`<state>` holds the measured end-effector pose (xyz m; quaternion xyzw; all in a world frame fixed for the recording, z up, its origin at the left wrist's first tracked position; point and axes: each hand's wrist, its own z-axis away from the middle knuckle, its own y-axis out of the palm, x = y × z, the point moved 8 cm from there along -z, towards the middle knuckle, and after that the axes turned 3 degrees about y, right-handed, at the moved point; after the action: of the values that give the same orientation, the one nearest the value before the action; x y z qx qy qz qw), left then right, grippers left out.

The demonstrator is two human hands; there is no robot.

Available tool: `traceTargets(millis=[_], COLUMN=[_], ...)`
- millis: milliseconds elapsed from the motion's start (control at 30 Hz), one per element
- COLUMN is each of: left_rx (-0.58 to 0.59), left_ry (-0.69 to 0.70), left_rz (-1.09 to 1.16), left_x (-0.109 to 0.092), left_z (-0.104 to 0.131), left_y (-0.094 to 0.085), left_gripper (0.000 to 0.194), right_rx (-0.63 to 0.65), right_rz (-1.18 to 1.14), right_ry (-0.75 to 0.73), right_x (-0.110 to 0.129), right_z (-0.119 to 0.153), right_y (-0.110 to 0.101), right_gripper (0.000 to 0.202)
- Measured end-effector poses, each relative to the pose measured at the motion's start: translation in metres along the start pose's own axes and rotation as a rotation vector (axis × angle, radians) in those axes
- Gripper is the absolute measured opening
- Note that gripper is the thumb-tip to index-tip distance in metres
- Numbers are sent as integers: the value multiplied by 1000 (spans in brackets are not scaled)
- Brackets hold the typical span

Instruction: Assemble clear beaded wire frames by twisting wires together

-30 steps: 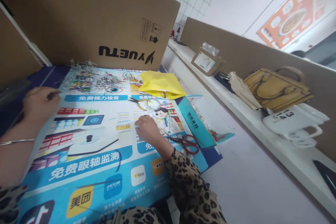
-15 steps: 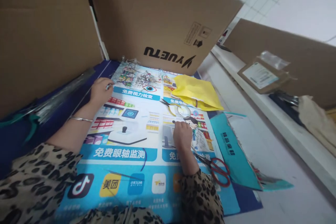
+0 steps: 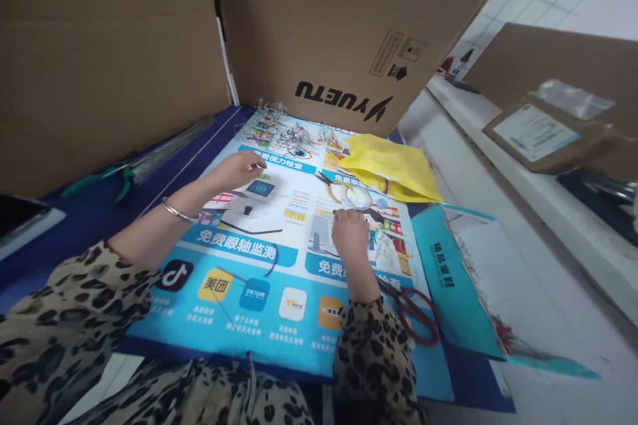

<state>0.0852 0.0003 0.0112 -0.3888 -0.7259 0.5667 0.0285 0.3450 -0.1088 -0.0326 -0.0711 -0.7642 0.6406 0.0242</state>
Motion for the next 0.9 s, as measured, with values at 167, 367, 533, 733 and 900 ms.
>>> traceTargets(millis=[167,367,533,733,900], left_rx=[207,221,157,147,167], left_ry=[166,235,213,201,197], left_rz=[-30,20,-34,-46,-24], left_x=[-52,-94,-100,-92,-89], left_z=[43,86,96,100,99], left_y=[18,31,44,47,53], left_gripper=[25,22,19,20,20], right_rx=[28,63,131,74,61], right_rz=[59,-157,-188,-108,-147], right_ry=[51,-203,-440,-390,-444], right_x=[-14,60,120,125,126], right_z=[-2,19,52,53,54], right_y=[-5,-10,1,6,7], right_gripper=[25,25,22,20,25])
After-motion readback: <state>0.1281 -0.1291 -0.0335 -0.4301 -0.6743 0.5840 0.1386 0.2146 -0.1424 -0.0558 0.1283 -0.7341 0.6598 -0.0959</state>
